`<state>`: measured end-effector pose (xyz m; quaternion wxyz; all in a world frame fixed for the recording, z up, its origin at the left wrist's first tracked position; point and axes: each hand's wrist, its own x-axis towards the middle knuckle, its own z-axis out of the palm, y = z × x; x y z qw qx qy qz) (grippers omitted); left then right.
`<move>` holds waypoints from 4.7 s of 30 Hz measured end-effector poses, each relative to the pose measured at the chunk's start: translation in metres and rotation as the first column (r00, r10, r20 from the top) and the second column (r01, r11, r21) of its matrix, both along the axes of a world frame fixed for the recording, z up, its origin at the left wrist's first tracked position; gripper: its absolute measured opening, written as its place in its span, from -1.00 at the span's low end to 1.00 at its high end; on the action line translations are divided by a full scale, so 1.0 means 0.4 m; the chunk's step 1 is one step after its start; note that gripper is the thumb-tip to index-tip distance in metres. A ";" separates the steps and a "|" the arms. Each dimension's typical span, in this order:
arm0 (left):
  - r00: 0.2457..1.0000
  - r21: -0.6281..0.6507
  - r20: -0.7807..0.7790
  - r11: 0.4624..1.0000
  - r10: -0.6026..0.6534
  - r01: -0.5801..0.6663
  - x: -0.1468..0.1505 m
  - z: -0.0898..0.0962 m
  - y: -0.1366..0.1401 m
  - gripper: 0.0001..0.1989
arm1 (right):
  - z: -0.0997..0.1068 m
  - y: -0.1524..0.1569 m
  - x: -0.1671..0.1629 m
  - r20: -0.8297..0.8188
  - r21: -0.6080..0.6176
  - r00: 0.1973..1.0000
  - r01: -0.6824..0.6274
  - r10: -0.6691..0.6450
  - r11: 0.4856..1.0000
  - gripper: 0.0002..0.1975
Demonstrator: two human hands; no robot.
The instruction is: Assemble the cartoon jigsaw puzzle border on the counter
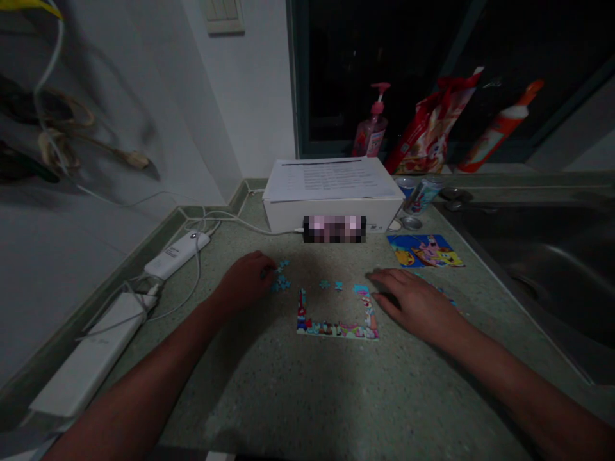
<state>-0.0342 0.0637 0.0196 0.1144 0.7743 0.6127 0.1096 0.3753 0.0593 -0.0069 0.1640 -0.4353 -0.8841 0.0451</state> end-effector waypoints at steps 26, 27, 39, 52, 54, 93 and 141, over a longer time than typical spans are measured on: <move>0.994 -0.173 -0.045 0.981 -0.101 0.092 0.002 0.038 -0.033 -0.82 | 0.008 0.002 -0.003 -0.008 -0.022 0.999 -0.040 0.040 0.999 -0.84; 0.994 -0.173 -0.046 0.981 -0.102 0.093 0.002 0.037 -0.032 -0.82 | 0.007 0.002 -0.003 -0.005 -0.021 0.999 -0.040 0.040 0.999 -0.84; 0.996 -0.124 -0.035 0.989 -0.088 0.083 0.011 0.037 -0.040 -0.84 | 0.008 0.001 -0.001 0.016 -0.011 0.999 -0.039 0.039 0.999 -0.84; 0.969 -0.164 0.044 0.955 -0.243 0.247 0.082 0.037 -0.065 -0.70 | 0.006 0.004 -0.001 0.019 -0.018 0.999 -0.041 0.042 0.999 -0.81; 0.966 -0.160 0.064 0.953 -0.249 0.256 0.086 0.035 -0.068 -0.69 | 0.008 0.004 -0.001 0.019 -0.023 0.999 -0.045 0.045 0.999 -0.80; 0.964 -0.162 0.089 0.952 -0.249 0.261 0.087 0.031 -0.070 -0.70 | -0.002 0.004 0.000 0.011 -0.027 0.999 -0.032 0.033 0.999 -0.79; 0.995 0.000 -0.088 0.999 0.040 -0.041 0.023 0.002 -0.002 -0.78 | 0.004 0.001 -0.003 -0.024 -0.032 0.999 -0.028 0.027 0.999 -0.82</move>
